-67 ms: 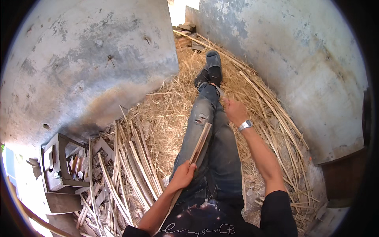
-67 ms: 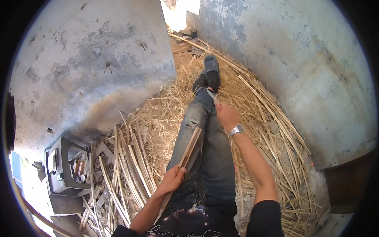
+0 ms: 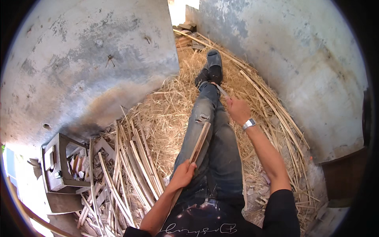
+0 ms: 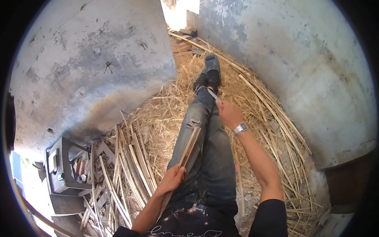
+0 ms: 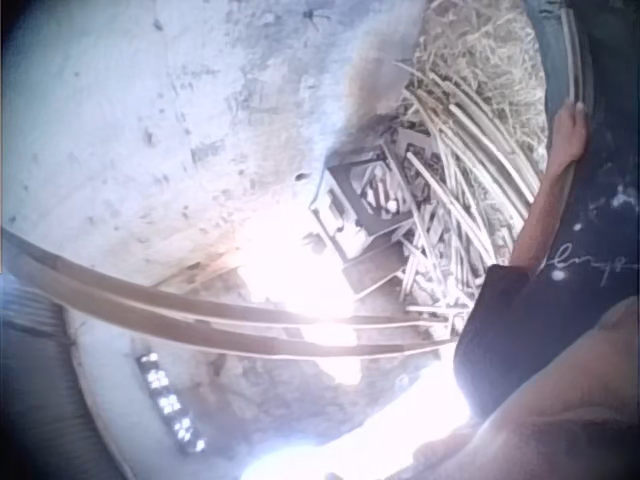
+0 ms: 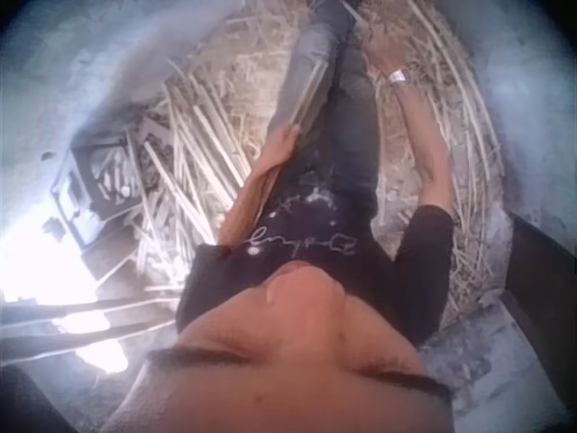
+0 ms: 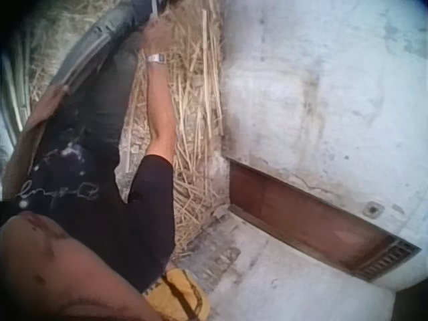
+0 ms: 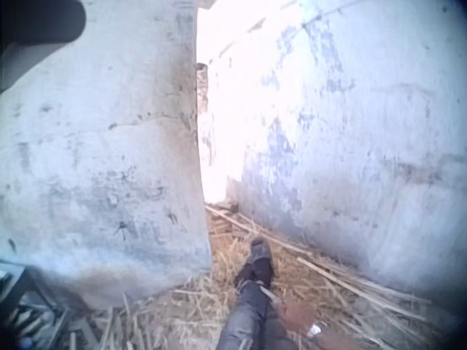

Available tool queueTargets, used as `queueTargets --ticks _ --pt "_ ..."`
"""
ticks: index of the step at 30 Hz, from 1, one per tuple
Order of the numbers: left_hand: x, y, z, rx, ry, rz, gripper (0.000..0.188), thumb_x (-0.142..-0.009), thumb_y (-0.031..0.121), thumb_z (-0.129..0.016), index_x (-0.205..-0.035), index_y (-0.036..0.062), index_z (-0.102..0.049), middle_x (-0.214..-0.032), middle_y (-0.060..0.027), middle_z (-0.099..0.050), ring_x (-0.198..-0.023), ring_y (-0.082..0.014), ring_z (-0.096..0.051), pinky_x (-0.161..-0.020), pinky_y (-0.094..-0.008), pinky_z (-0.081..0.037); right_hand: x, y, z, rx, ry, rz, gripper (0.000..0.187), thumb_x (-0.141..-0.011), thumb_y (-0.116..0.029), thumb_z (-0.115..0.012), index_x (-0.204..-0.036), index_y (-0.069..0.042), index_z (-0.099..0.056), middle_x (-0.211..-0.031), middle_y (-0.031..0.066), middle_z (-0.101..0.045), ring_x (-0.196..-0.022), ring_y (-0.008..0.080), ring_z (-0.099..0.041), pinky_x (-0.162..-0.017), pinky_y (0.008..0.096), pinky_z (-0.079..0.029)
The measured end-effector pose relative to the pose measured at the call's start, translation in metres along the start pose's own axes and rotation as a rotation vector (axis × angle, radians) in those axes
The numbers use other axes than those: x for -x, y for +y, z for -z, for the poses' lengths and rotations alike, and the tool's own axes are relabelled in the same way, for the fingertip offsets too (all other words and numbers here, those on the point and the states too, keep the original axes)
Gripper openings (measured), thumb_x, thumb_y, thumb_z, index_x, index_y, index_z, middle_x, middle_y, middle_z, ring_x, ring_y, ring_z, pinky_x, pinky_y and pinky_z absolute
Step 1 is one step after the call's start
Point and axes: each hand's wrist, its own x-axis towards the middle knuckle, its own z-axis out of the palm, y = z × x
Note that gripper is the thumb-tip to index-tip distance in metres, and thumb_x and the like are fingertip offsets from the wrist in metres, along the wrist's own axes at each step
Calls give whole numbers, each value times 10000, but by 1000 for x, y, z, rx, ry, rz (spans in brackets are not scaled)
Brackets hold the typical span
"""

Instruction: The person shapes, scrapes, and trims strips of bamboo using a knife.

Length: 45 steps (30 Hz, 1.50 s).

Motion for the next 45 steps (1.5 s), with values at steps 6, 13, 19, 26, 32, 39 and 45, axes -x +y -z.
queueTargets --ticks 6,13,19,26,32,39,45 --pt "-34 -6 -5 -73 126 -105 325 -1065 276 -470 -986 -9 -604 -778 -214 -669 -791 -417 -668 -734 -490 -503 39 -51 42 -155 -109 98 551 -1032 -499 -491 -735 -52 -616 -680 215 -647 -623 443 -631 -571 550 -478" --pt "-30 18 -30 -415 251 -71 266 -1051 248 -464 -1084 -11 -516 -801 -345 -663 -816 -567 -649 -753 -644 -507 149 -91 -11 -105 -328 212 551 -1015 -535 -499 -714 -90 -620 -591 198 -629 -573 422 -654 -523 536 -507" --pt "-12 35 -41 -543 251 -30 244 -1055 256 -463 -1065 14 -487 -808 -322 -678 -811 -551 -663 -749 -647 -507 100 -33 -22 -132 -116 79 546 -1017 -537 -497 -719 -93 -607 -583 198 -627 -550 421 -648 -516 534 -516" --pt "-14 25 -35 -528 245 -12 240 -1060 255 -451 -1079 19 -487 -819 -321 -681 -822 -554 -663 -740 -643 -512 162 -72 0 -98 -433 381 548 -1032 -517 -476 -722 -87 -616 -602 203 -632 -567 418 -650 -514 536 -503" --pt "-3 44 -42 -600 246 -17 230 -1058 259 -454 -1070 31 -480 -810 -328 -674 -822 -537 -670 -738 -638 -514 124 -32 -27 -76 -248 66 479 -993 -486 -536 -735 -96 -639 -626 204 -651 -599 421 -664 -533 537 -513" --pt "-12 2 -32 -107 215 -137 460 -1067 327 -516 -1427 42 -532 -722 -128 -651 -646 -301 -642 -597 -427 -503 169 -68 -41 -301 -349 -12 439 -1009 -412 -543 -798 -57 -691 -689 225 -673 -677 421 -685 -611 550 -507" --pt "-5 9 -16 414 -5 -43 531 -1042 303 -620 -1485 30 -513 -769 35 -590 -684 -73 -526 -635 -247 -440 136 -46 -33 -855 -15 -366 560 -1101 -418 -423 -762 -19 -623 -578 155 -530 -523 236 -453 -564 381 -395"
